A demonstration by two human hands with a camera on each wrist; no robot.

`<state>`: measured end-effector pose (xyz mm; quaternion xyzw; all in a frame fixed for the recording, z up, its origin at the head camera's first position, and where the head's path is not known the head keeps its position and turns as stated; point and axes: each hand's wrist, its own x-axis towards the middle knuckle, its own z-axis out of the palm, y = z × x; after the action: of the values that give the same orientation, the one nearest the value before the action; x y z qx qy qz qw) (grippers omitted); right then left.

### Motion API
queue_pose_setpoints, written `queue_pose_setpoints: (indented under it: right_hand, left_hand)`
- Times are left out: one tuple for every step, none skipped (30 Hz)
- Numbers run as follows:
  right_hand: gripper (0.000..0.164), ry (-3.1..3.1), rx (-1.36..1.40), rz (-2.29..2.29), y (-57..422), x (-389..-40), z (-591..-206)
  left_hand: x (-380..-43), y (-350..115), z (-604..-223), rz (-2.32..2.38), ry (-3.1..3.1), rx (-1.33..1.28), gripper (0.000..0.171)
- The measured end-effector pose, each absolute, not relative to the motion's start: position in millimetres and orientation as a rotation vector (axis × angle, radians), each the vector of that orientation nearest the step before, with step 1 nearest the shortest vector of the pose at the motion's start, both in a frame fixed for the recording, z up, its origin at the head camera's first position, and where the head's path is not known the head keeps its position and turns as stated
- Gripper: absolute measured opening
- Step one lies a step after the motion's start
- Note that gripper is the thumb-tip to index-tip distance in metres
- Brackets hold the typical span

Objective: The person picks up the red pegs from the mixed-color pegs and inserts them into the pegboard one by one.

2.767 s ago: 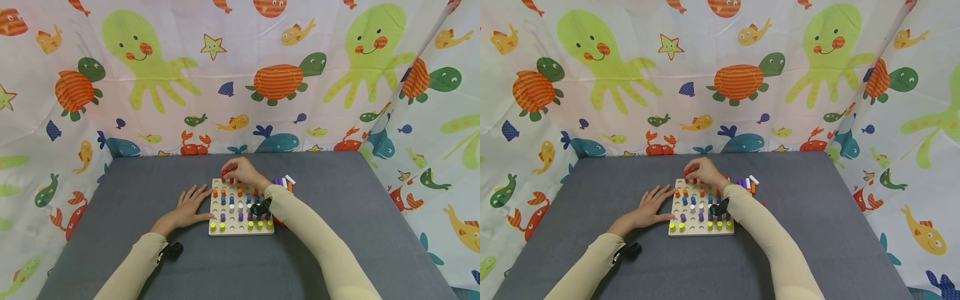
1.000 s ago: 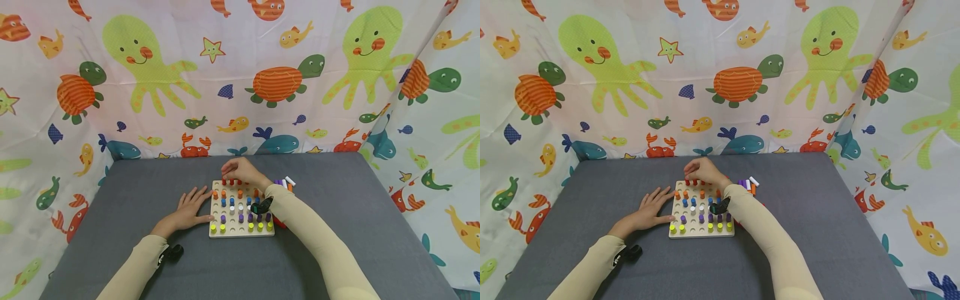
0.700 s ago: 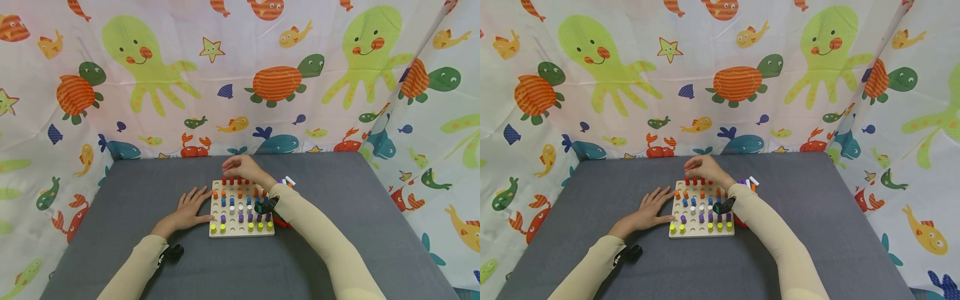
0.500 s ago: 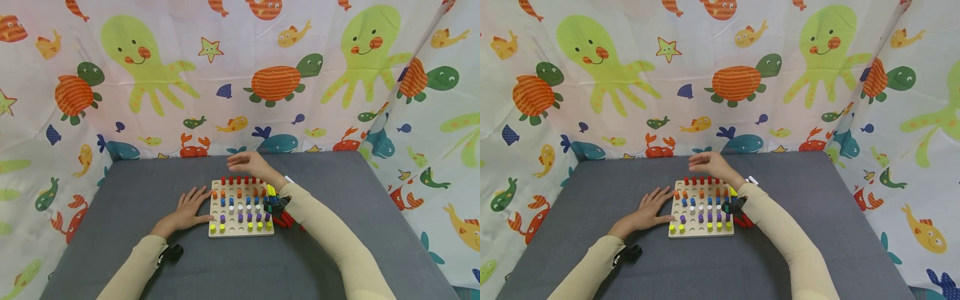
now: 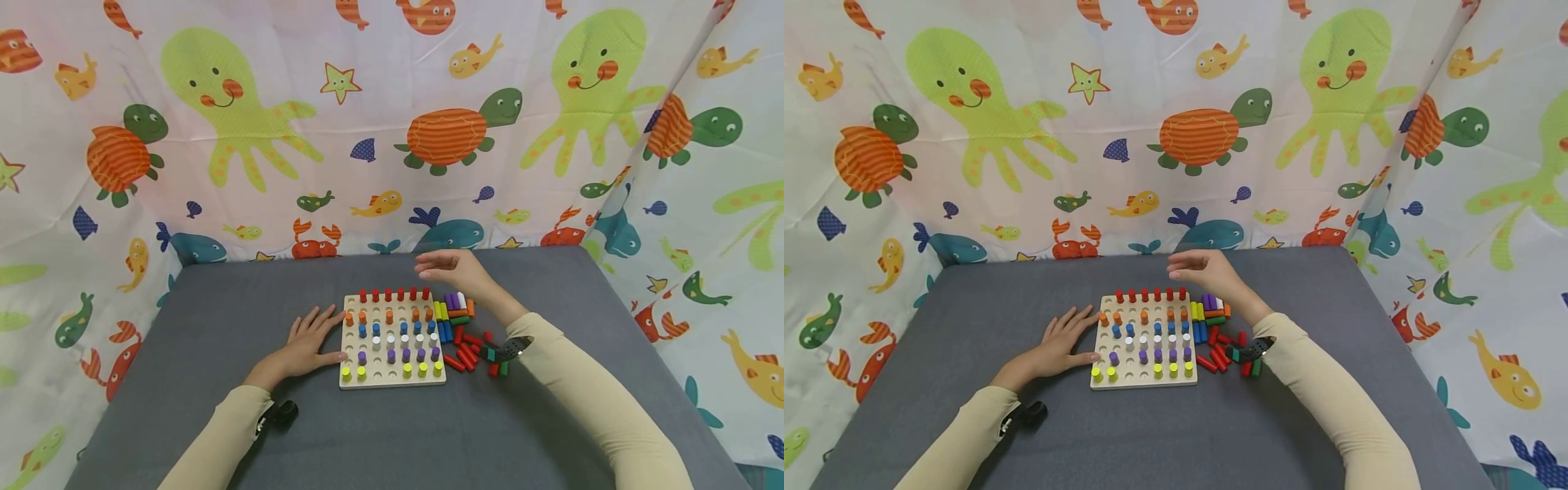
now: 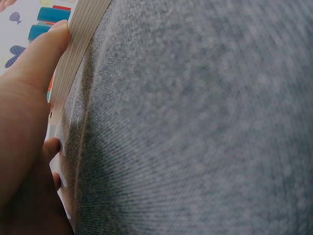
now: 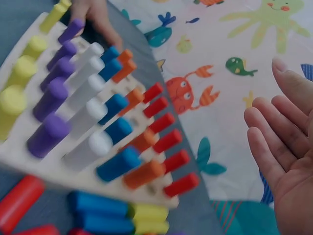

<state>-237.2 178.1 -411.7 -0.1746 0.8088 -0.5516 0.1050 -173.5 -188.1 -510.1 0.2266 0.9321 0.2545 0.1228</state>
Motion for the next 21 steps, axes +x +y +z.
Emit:
queue_pose_setpoints:
  right_hand:
    - [0.042, 2.394, -0.500, -1.620, 183, -234, -414]
    - [0.042, 2.397, -0.484, -1.623, 188, -232, -417]
    - [0.043, 2.406, -0.470, -1.619, 193, -229, -420]
    - [0.044, 2.418, -0.456, -1.615, 198, -227, -424]
    - [0.044, 2.427, -0.442, -1.608, 203, -224, -426]
    - [0.044, 2.437, -0.425, -1.599, 207, -221, -429]
    - [0.045, 2.440, -0.405, -1.594, 211, -219, -431]
    - [0.044, 2.443, -0.390, -1.588, 216, -217, -434]
    - [0.043, 2.451, -0.378, -1.575, 220, -214, -437]
    - [0.042, 2.451, -0.367, -1.565, 224, -212, -440]
    - [0.042, 2.447, -0.357, -1.561, 228, -209, -443]
    - [0.043, 2.444, -0.353, -1.554, 233, -207, -446]
    - [0.044, 2.441, -0.356, -1.546, 237, -204, -450]
    - [0.045, 2.446, -0.358, -1.529, 241, -202, -453]
    - [0.046, 2.447, -0.352, -1.515, 245, -200, -457]
    - [0.047, 2.447, -0.353, -1.498, 249, -198, -460]
    - [0.048, 2.450, -0.346, -1.482, 253, -197, -464]
    - [0.047, 2.453, -0.331, -1.463, 256, -195, -467]
    - [0.047, 2.457, -0.314, -1.445, 259, -194, -469]
    - [0.047, 2.461, -0.309, -1.427, 262, -193, -472]
    - [0.046, 2.463, -0.306, -1.411, 264, -192, -474]
  left_hand:
    - [-174, -188, -510, 0.738, 2.720, 0.657, 0.093]
    - [-173, -188, -510, 0.735, 2.720, 0.657, 0.092]
    - [-173, -188, -509, 0.727, 2.720, 0.653, 0.092]
    - [-173, -187, -508, 0.717, 2.720, 0.646, 0.092]
    - [-173, -187, -507, 0.704, 2.720, 0.638, 0.091]
    - [-172, -187, -506, 0.696, 2.722, 0.635, 0.091]
    - [-172, -186, -506, 0.688, 2.722, 0.629, 0.090]
    - [-172, -186, -505, 0.682, 2.721, 0.623, 0.090]
    - [-172, -186, -505, 0.670, 2.723, 0.616, 0.090]
    - [-172, -186, -505, 0.667, 2.727, 0.618, 0.090]
    - [-172, -187, -505, 0.663, 2.732, 0.623, 0.089]
    - [-172, -187, -506, 0.662, 2.735, 0.624, 0.089]
    - [-173, -187, -506, 0.659, 2.738, 0.625, 0.089]
    - [-173, -188, -506, 0.655, 2.742, 0.627, 0.090]
    - [-174, -188, -506, 0.658, 2.744, 0.633, 0.090]
    - [-174, -188, -507, 0.670, 2.744, 0.640, 0.090]
    - [-174, -188, -506, 0.679, 2.742, 0.641, 0.090]
    - [-174, -188, -507, 0.687, 2.738, 0.643, 0.090]
    - [-174, -188, -507, 0.691, 2.733, 0.644, 0.091]
    - [-174, -188, -508, 0.699, 2.728, 0.646, 0.091]
    - [-174, -188, -508, 0.705, 2.722, 0.646, 0.091]
